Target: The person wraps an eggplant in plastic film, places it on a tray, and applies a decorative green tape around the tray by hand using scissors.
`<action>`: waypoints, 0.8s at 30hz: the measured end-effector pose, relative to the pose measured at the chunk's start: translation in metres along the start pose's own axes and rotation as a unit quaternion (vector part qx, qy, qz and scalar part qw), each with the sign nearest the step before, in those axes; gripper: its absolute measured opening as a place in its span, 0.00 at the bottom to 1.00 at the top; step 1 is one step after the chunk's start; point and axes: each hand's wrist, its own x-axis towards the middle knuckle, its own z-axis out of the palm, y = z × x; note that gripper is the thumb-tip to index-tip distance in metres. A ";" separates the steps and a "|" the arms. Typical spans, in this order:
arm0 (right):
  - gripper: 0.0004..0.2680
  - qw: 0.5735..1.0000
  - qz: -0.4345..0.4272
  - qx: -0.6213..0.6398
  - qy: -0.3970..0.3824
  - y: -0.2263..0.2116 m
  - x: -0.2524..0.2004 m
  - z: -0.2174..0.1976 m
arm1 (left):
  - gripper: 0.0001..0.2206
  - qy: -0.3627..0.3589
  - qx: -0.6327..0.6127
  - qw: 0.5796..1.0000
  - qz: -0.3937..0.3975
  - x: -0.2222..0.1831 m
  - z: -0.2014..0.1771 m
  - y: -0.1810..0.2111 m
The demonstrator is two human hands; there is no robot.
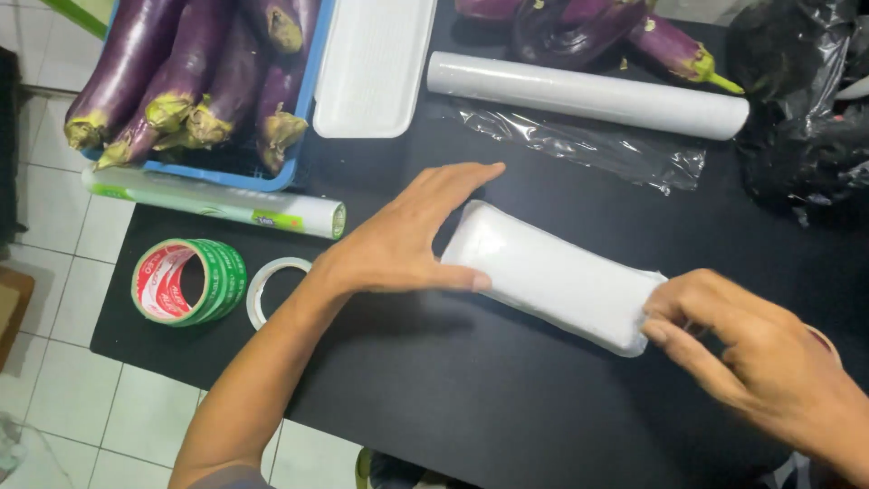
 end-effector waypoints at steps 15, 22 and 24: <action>0.12 0.953 -0.075 -0.210 -0.204 -0.127 0.142 0.036 | 0.46 0.073 -0.031 0.991 0.104 -0.014 0.045 -0.069; 0.10 0.955 -0.051 -0.175 -0.236 -0.122 0.154 0.020 | 0.45 0.061 -0.038 0.994 0.079 -0.013 0.044 -0.064; 0.12 0.950 0.063 -0.192 -0.236 -0.128 0.156 0.016 | 0.46 0.067 -0.037 0.993 0.085 -0.013 0.043 -0.063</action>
